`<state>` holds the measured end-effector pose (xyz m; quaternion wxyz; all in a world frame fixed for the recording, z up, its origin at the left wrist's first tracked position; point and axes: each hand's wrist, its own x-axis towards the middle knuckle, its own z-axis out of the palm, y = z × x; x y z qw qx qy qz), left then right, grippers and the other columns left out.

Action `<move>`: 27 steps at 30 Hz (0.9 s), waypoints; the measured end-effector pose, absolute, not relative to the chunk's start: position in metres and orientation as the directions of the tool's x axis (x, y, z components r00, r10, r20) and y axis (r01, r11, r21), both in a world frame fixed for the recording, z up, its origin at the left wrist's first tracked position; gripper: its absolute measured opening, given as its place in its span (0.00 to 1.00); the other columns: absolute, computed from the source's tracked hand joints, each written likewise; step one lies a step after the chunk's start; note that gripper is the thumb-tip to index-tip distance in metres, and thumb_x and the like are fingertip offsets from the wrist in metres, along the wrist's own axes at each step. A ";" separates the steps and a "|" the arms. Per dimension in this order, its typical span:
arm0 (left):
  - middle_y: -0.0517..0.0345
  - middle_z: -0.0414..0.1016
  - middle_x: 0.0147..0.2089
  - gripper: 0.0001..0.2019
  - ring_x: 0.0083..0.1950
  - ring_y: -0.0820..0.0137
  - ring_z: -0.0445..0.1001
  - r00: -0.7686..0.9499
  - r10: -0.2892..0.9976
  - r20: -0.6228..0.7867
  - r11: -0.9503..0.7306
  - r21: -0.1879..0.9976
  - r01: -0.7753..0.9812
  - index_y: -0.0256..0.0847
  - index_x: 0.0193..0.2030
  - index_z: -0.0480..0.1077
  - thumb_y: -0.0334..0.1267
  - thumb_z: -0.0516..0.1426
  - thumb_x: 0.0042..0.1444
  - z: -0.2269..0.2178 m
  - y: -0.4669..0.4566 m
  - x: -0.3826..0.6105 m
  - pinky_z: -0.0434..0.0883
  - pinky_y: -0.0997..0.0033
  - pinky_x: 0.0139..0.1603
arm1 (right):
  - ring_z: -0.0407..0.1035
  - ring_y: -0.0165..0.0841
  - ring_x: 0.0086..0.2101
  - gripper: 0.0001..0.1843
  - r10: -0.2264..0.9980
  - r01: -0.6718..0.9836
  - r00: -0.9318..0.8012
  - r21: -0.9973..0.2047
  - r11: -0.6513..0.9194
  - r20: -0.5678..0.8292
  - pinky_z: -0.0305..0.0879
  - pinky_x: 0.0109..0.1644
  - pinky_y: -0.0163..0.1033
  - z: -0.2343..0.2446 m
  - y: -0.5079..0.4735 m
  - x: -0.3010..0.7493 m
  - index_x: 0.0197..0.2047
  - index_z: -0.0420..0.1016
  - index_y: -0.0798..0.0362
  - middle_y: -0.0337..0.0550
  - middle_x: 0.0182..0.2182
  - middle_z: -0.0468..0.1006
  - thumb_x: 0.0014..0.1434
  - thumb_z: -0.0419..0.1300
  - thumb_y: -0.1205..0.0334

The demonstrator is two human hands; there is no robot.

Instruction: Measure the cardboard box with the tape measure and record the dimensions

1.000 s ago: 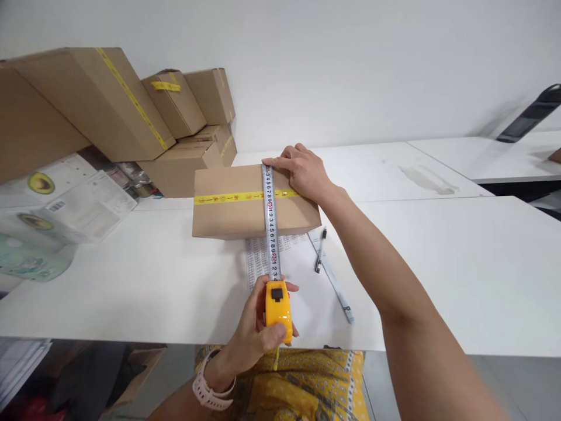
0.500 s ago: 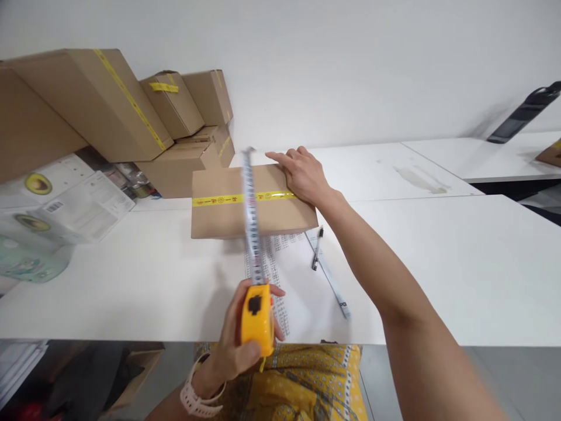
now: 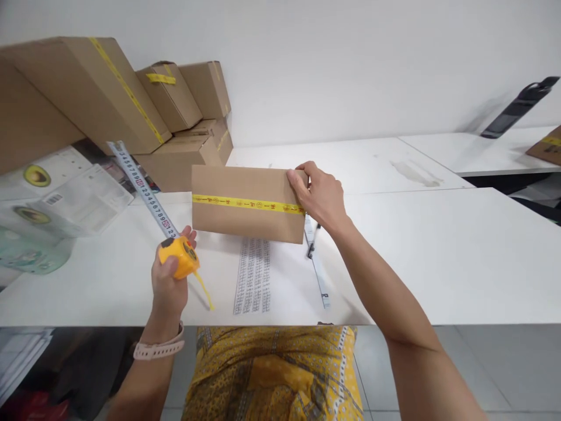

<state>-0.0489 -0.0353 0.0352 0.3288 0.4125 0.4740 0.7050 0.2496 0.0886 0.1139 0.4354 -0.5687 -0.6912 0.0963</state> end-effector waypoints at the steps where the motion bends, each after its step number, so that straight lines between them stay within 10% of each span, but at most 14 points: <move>1: 0.49 0.73 0.64 0.22 0.64 0.58 0.72 -0.471 0.837 0.276 -0.343 0.937 -0.060 0.45 0.48 0.68 0.52 0.65 0.51 0.034 -0.029 -0.052 0.73 0.64 0.55 | 0.74 0.46 0.39 0.21 0.875 0.702 0.015 -0.628 0.336 0.485 0.66 0.48 0.52 0.115 0.084 0.250 0.45 0.76 0.45 0.46 0.39 0.82 0.67 0.52 0.39; 18: 0.63 0.68 0.37 0.25 0.34 0.74 0.68 -0.377 0.886 0.269 -0.315 0.947 -0.065 0.45 0.45 0.66 0.51 0.68 0.44 0.014 0.031 -0.056 0.69 0.76 0.35 | 0.71 0.46 0.58 0.17 0.699 0.498 -0.059 -0.586 0.639 0.713 0.73 0.54 0.54 0.050 0.114 0.247 0.52 0.69 0.45 0.51 0.59 0.75 0.68 0.54 0.44; 24: 0.51 0.73 0.53 0.32 0.43 0.67 0.73 -0.366 0.821 0.439 -0.416 0.898 0.144 0.46 0.52 0.63 0.51 0.70 0.44 0.020 0.006 -0.045 0.73 0.71 0.38 | 0.69 0.45 0.60 0.13 0.687 0.445 -0.033 -0.605 0.660 0.726 0.69 0.59 0.56 0.017 0.117 0.245 0.50 0.72 0.48 0.53 0.58 0.76 0.68 0.57 0.51; 27: 0.48 0.73 0.56 0.33 0.42 0.65 0.74 -0.053 0.882 0.468 -0.443 0.863 0.245 0.47 0.57 0.62 0.45 0.70 0.46 0.039 -0.030 -0.036 0.72 0.72 0.33 | 0.72 0.42 0.54 0.14 0.688 0.412 0.144 -0.675 0.612 0.711 0.70 0.57 0.53 0.033 0.104 0.249 0.45 0.75 0.47 0.48 0.50 0.81 0.68 0.56 0.47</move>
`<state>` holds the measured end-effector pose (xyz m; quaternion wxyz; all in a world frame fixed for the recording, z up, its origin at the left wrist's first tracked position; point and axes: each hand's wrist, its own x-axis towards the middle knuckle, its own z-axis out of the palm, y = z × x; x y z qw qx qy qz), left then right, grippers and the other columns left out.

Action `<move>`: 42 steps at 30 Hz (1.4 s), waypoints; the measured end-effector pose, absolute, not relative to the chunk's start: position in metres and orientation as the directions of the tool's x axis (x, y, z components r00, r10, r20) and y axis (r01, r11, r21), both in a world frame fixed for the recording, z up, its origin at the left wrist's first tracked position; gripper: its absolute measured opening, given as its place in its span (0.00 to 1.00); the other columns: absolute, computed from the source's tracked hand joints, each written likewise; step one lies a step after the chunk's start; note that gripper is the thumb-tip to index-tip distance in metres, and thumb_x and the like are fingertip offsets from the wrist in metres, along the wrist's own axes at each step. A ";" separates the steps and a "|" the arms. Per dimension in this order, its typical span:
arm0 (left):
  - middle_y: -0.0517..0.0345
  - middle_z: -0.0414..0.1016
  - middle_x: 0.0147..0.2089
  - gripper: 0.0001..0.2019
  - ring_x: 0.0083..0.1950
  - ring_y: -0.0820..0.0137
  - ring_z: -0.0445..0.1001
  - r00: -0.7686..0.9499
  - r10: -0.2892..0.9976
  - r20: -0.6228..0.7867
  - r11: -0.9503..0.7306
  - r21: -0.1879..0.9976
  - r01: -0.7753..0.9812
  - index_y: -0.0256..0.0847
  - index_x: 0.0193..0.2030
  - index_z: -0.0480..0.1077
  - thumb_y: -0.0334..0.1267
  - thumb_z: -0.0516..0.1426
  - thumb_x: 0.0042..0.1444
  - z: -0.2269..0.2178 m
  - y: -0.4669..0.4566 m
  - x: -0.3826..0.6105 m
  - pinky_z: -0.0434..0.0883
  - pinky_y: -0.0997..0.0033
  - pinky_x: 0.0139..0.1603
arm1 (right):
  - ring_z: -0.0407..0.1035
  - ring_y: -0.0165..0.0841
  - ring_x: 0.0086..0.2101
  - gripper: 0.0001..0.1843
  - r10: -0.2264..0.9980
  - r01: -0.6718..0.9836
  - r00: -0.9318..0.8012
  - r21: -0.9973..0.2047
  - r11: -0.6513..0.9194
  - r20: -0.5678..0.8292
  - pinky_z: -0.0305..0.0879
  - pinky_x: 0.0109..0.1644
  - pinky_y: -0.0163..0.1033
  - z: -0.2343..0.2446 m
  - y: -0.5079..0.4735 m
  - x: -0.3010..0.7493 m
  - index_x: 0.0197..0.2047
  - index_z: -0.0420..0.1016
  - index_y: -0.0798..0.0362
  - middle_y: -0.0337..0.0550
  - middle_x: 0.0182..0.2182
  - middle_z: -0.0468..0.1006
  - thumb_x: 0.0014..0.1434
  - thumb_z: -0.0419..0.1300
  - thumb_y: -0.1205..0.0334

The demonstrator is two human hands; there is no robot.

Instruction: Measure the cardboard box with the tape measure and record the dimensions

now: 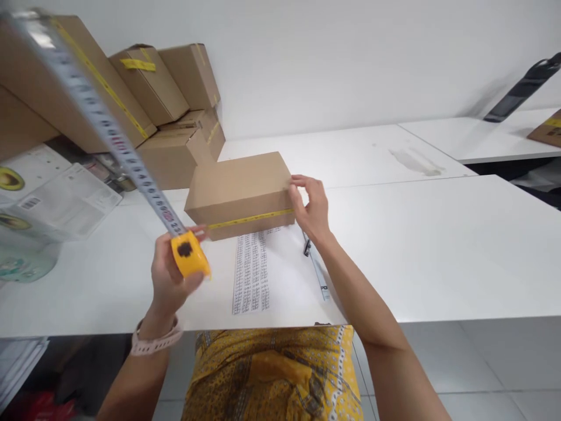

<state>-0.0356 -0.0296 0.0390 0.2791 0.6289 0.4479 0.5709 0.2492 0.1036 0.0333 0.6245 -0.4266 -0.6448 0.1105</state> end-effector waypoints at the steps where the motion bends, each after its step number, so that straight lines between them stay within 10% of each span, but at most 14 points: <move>1: 0.49 0.74 0.53 0.33 0.40 0.66 0.74 0.099 0.914 0.394 -0.406 0.879 0.250 0.47 0.58 0.62 0.43 0.69 0.47 0.044 -0.041 -0.032 0.71 0.73 0.31 | 0.74 0.40 0.50 0.16 0.710 0.350 0.186 -0.721 0.597 0.679 0.71 0.53 0.51 0.041 0.098 0.252 0.46 0.75 0.46 0.47 0.48 0.81 0.69 0.54 0.45; 6: 0.62 0.71 0.38 0.32 0.31 0.72 0.66 0.528 0.846 -0.070 -0.185 0.891 0.414 0.45 0.55 0.63 0.38 0.67 0.42 0.049 -0.069 -0.009 0.67 0.72 0.29 | 0.73 0.32 0.26 0.33 0.850 -0.007 0.108 -0.855 0.519 0.515 0.70 0.29 0.41 0.068 0.070 0.274 0.62 0.67 0.42 0.45 0.42 0.82 0.67 0.44 0.30; 13: 0.58 0.74 0.44 0.41 0.39 0.65 0.72 0.565 0.798 -0.210 -0.207 0.785 0.584 0.45 0.64 0.58 0.37 0.68 0.42 0.036 -0.071 0.000 0.72 0.64 0.41 | 0.63 0.26 0.17 0.20 0.899 -0.136 0.213 -0.899 0.416 0.384 0.63 0.20 0.36 0.046 0.048 0.287 0.51 0.77 0.46 0.37 0.27 0.78 0.62 0.64 0.43; 20: 0.47 0.71 0.58 0.38 0.53 0.60 0.78 0.329 0.933 0.146 -0.296 0.828 0.475 0.47 0.65 0.54 0.37 0.67 0.50 0.029 -0.064 0.006 0.77 0.61 0.51 | 0.74 0.32 0.22 0.14 0.905 0.028 -0.150 -0.913 0.407 0.399 0.71 0.29 0.40 0.021 0.023 0.257 0.47 0.79 0.49 0.37 0.21 0.78 0.64 0.62 0.49; 23: 0.48 0.71 0.58 0.37 0.55 0.59 0.78 0.269 0.879 0.393 -0.476 0.694 0.541 0.46 0.64 0.57 0.38 0.68 0.50 0.045 -0.052 -0.003 0.78 0.60 0.51 | 0.70 0.31 0.22 0.15 0.904 0.315 0.076 -0.870 0.379 0.421 0.66 0.29 0.39 0.017 0.027 0.262 0.39 0.77 0.49 0.37 0.22 0.77 0.66 0.58 0.47; 28: 0.49 0.69 0.63 0.40 0.61 0.54 0.74 0.175 0.689 0.703 -0.578 0.387 0.718 0.49 0.68 0.59 0.44 0.70 0.51 0.093 -0.004 -0.020 0.76 0.52 0.58 | 0.67 0.35 0.24 0.16 0.946 0.800 0.262 -0.592 -0.102 0.191 0.55 0.31 0.40 0.007 0.052 0.287 0.37 0.68 0.49 0.39 0.23 0.74 0.67 0.53 0.46; 34: 0.49 0.73 0.62 0.34 0.63 0.53 0.72 0.182 0.787 0.590 -0.387 0.241 0.890 0.43 0.66 0.62 0.44 0.67 0.55 0.125 0.076 -0.012 0.68 0.48 0.65 | 0.74 0.44 0.37 0.21 0.989 0.923 0.118 -0.359 -0.142 -0.087 0.55 0.34 0.40 -0.003 0.061 0.282 0.55 0.65 0.51 0.48 0.35 0.81 0.67 0.54 0.45; 38: 0.46 0.76 0.57 0.29 0.59 0.51 0.72 0.217 0.822 0.527 -0.361 0.186 0.914 0.35 0.63 0.67 0.47 0.63 0.58 0.117 0.106 -0.012 0.68 0.44 0.61 | 0.72 0.40 0.30 0.17 0.998 0.895 0.055 -0.444 -0.052 -0.005 0.56 0.33 0.40 -0.013 0.064 0.287 0.55 0.71 0.51 0.44 0.29 0.80 0.62 0.55 0.63; 42: 0.48 0.75 0.60 0.20 0.63 0.52 0.70 0.377 0.592 0.712 -0.609 0.088 0.788 0.37 0.61 0.68 0.40 0.58 0.63 0.080 0.087 0.004 0.64 0.41 0.65 | 0.70 0.37 0.26 0.14 0.982 0.552 0.157 -0.834 0.001 0.105 0.65 0.33 0.43 -0.011 0.067 0.303 0.46 0.78 0.52 0.41 0.24 0.79 0.57 0.57 0.65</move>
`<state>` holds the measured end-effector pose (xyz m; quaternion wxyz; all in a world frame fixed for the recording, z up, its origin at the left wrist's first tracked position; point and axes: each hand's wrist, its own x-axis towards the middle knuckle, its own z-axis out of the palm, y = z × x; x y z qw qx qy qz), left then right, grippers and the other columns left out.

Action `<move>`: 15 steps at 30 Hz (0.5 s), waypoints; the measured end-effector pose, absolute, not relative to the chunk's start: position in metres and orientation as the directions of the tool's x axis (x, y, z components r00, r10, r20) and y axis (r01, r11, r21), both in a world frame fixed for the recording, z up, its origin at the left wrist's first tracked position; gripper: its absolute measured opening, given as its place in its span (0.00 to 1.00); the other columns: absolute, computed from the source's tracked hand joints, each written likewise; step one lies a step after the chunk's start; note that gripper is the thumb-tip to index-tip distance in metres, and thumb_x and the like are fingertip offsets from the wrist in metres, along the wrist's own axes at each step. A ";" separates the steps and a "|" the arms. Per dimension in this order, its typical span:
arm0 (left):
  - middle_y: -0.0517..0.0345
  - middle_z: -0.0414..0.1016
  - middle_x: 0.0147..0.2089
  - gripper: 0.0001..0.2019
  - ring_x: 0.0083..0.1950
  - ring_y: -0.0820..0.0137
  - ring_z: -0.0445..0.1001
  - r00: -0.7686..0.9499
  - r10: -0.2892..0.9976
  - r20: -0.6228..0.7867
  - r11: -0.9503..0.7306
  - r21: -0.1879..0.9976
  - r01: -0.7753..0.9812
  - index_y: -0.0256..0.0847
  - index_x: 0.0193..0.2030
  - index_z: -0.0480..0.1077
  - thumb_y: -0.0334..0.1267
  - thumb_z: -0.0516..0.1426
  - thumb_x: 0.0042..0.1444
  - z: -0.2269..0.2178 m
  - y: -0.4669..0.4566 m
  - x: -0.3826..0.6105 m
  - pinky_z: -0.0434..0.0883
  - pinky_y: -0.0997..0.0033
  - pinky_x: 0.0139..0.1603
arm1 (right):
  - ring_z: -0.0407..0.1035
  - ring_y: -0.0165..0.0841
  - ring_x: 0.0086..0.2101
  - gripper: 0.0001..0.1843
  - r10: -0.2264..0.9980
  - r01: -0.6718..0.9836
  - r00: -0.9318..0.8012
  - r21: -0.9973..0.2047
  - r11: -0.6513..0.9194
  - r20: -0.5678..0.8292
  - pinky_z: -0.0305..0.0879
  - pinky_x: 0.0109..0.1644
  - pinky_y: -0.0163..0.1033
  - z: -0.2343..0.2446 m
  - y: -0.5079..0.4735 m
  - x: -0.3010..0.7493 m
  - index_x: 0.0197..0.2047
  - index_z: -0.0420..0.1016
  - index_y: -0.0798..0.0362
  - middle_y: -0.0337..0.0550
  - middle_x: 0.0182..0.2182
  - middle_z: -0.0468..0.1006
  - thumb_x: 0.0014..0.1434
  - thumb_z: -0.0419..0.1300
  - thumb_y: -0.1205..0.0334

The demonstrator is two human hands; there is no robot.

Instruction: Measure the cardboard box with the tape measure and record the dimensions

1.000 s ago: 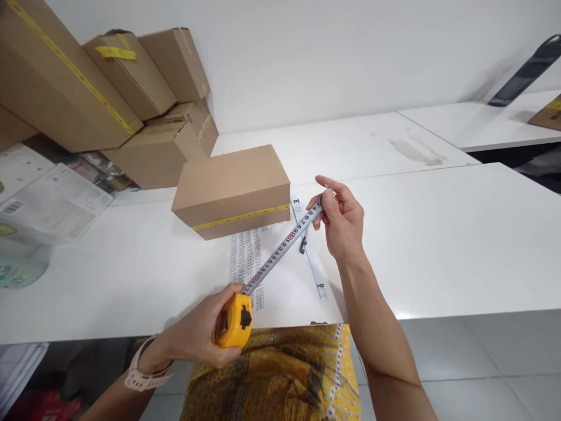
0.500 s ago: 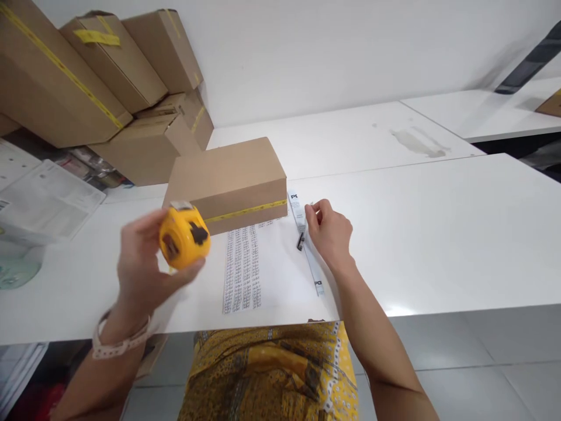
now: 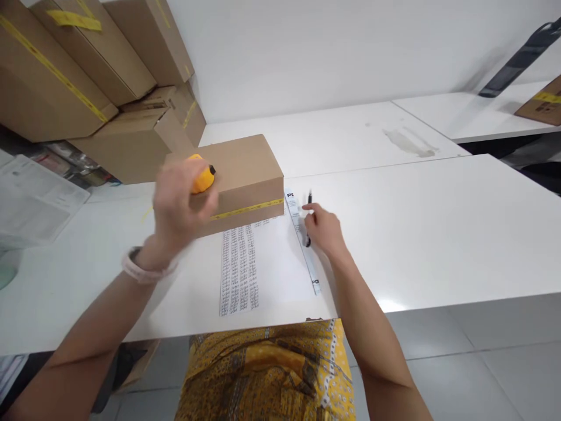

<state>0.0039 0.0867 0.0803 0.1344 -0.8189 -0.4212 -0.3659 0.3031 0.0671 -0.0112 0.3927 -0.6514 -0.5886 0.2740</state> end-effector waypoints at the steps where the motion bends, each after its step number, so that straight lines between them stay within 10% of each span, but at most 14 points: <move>1: 0.50 0.76 0.58 0.19 0.62 0.55 0.73 0.476 0.553 0.684 -0.704 0.078 0.706 0.39 0.61 0.68 0.37 0.55 0.65 0.066 0.077 0.012 0.66 0.44 0.65 | 0.73 0.37 0.27 0.13 0.976 0.373 0.186 -0.927 0.038 0.115 0.68 0.35 0.44 -0.007 0.067 0.307 0.45 0.78 0.52 0.43 0.27 0.80 0.58 0.57 0.63; 4: 0.45 0.73 0.65 0.20 0.69 0.57 0.68 0.756 0.559 0.340 -0.828 0.187 0.528 0.38 0.65 0.65 0.39 0.52 0.68 0.022 0.049 0.038 0.64 0.50 0.69 | 0.79 0.38 0.38 0.14 0.968 -0.079 0.202 -0.982 0.171 0.152 0.75 0.43 0.46 0.007 0.063 0.316 0.47 0.78 0.52 0.46 0.37 0.84 0.58 0.61 0.58; 8: 0.35 0.42 0.80 0.40 0.81 0.51 0.36 0.811 0.578 -0.091 -0.773 0.256 0.580 0.32 0.75 0.50 0.57 0.54 0.66 -0.016 0.039 0.056 0.43 0.46 0.77 | 0.75 0.32 0.31 0.13 0.955 -0.209 0.203 -0.943 0.258 0.217 0.73 0.36 0.40 0.014 0.062 0.321 0.39 0.74 0.48 0.37 0.27 0.79 0.56 0.69 0.51; 12: 0.32 0.32 0.80 0.46 0.80 0.48 0.26 0.798 0.584 -0.148 -0.757 0.256 0.601 0.32 0.78 0.43 0.62 0.53 0.65 -0.022 0.037 0.061 0.30 0.40 0.76 | 0.56 0.27 0.15 0.25 0.979 -0.285 0.120 -0.939 0.191 0.163 0.61 0.24 0.36 0.009 0.064 0.318 0.27 0.67 0.47 0.28 0.11 0.55 0.62 0.59 0.35; 15: 0.29 0.31 0.80 0.46 0.80 0.45 0.27 0.785 0.607 -0.124 -0.749 0.243 0.617 0.31 0.77 0.44 0.63 0.53 0.65 -0.022 0.032 0.066 0.27 0.37 0.75 | 0.68 0.32 0.20 0.31 0.994 -0.269 -0.105 -0.963 0.001 0.030 0.69 0.30 0.41 0.007 0.062 0.307 0.38 0.77 0.48 0.36 0.18 0.72 0.62 0.53 0.28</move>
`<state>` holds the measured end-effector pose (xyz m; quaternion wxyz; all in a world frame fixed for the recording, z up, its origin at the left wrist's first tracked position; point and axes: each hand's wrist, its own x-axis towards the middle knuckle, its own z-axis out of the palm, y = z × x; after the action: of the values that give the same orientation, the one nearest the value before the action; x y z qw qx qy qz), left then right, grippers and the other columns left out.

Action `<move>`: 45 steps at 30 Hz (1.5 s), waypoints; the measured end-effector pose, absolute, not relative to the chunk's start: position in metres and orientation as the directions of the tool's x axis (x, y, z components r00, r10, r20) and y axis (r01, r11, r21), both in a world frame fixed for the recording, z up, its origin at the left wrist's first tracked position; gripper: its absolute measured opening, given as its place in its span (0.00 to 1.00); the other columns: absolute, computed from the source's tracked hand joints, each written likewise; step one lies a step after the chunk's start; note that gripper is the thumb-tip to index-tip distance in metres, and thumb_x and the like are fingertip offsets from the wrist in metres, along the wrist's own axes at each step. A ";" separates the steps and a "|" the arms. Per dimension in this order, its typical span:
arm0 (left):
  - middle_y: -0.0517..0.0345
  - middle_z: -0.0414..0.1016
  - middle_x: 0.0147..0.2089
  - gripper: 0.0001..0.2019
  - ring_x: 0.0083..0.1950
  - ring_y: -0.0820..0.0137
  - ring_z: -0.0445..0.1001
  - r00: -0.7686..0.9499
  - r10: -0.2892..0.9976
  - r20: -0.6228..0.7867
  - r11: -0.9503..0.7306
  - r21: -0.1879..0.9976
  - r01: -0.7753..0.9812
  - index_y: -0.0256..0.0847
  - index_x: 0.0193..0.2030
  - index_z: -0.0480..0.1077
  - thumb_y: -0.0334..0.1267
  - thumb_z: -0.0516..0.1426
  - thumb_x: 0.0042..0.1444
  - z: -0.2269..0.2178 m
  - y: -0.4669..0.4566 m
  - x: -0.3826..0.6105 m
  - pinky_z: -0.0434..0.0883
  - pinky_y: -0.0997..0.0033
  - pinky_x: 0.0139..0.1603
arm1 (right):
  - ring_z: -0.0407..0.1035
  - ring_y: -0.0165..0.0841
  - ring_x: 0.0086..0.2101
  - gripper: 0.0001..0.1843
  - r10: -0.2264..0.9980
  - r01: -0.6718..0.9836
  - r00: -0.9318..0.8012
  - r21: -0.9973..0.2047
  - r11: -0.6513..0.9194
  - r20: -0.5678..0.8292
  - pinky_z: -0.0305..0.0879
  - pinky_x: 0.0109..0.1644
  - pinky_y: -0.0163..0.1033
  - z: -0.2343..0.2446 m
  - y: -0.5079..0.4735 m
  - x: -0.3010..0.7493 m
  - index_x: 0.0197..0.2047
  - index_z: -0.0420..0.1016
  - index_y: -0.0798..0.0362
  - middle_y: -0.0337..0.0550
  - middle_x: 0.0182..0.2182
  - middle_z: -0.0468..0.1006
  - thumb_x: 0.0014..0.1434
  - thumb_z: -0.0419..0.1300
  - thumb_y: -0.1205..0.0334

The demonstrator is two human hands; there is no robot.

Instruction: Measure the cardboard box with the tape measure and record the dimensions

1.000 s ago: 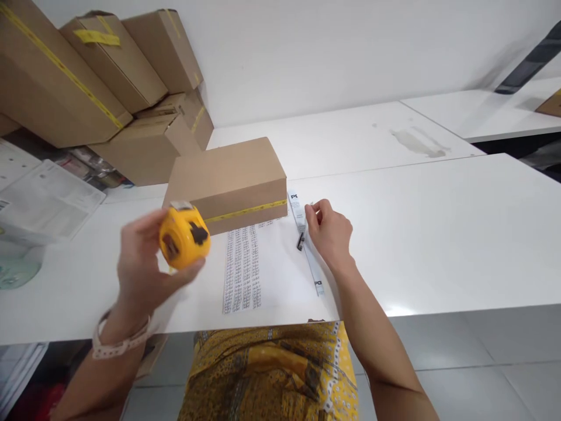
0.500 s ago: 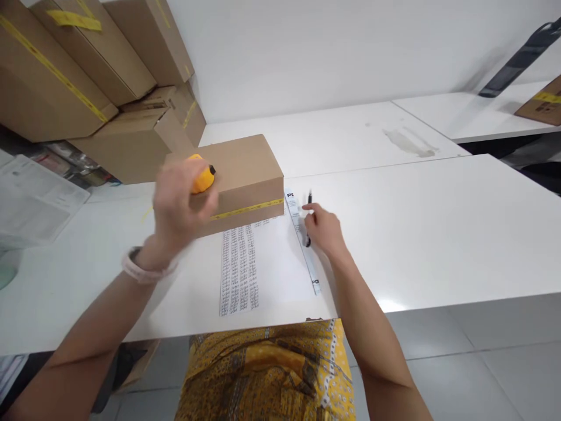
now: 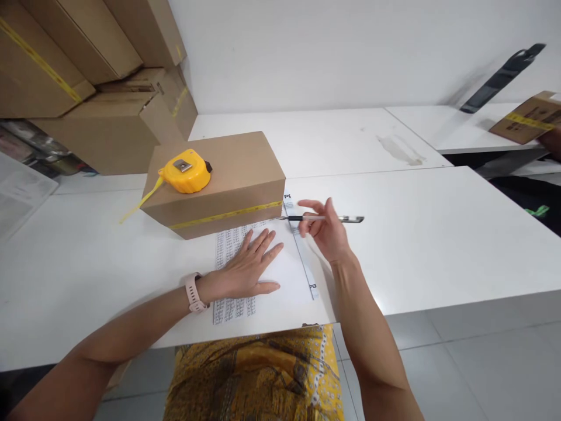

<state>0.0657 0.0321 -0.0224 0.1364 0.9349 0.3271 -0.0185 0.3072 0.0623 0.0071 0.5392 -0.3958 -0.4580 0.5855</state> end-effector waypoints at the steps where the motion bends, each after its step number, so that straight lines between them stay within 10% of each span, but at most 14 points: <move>1: 0.29 0.31 0.79 0.46 0.80 0.44 0.27 0.785 0.610 -0.110 -0.750 0.242 0.616 0.31 0.77 0.44 0.63 0.53 0.65 -0.023 0.031 0.067 0.27 0.36 0.74 | 0.74 0.34 0.26 0.31 0.982 -0.245 -0.188 -0.968 -0.059 -0.012 0.72 0.36 0.44 0.006 0.062 0.302 0.43 0.78 0.49 0.41 0.24 0.79 0.61 0.54 0.29; 6: 0.28 0.33 0.79 0.47 0.80 0.43 0.28 0.791 0.610 -0.047 -0.761 0.242 0.601 0.31 0.77 0.46 0.65 0.52 0.64 -0.031 0.028 0.069 0.28 0.35 0.74 | 0.72 0.31 0.31 0.20 0.961 -0.091 -0.249 -0.985 -0.144 -0.118 0.71 0.38 0.41 -0.012 0.066 0.273 0.36 0.78 0.52 0.40 0.28 0.79 0.52 0.72 0.44; 27: 0.28 0.40 0.79 0.45 0.80 0.42 0.34 0.782 0.622 0.044 -0.773 0.197 0.604 0.31 0.76 0.50 0.66 0.49 0.65 -0.036 0.025 0.069 0.28 0.36 0.75 | 0.58 0.27 0.23 0.23 0.986 0.332 0.021 -0.931 0.152 0.168 0.58 0.29 0.36 -0.033 0.093 0.252 0.27 0.62 0.49 0.32 0.20 0.64 0.64 0.59 0.42; 33: 0.26 0.41 0.78 0.45 0.80 0.40 0.34 0.787 0.615 0.044 -0.778 0.198 0.596 0.30 0.76 0.51 0.66 0.49 0.65 -0.036 0.025 0.069 0.29 0.34 0.74 | 0.67 0.29 0.24 0.22 0.995 0.118 -0.094 -0.992 0.048 0.037 0.67 0.30 0.38 -0.034 0.086 0.258 0.35 0.68 0.50 0.35 0.24 0.73 0.57 0.66 0.40; 45: 0.25 0.40 0.78 0.45 0.80 0.39 0.35 0.792 0.610 0.028 -0.780 0.193 0.595 0.29 0.76 0.50 0.65 0.49 0.66 -0.035 0.025 0.069 0.29 0.34 0.74 | 0.54 0.27 0.23 0.13 0.982 0.318 -0.028 -0.929 0.188 0.189 0.52 0.26 0.35 -0.039 0.096 0.256 0.30 0.61 0.49 0.30 0.21 0.61 0.60 0.61 0.55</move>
<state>0.0693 0.0251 -0.0351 0.0876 0.9425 0.3196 0.0443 0.2557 0.0964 -0.0393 0.4588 -0.5249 -0.6192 0.3614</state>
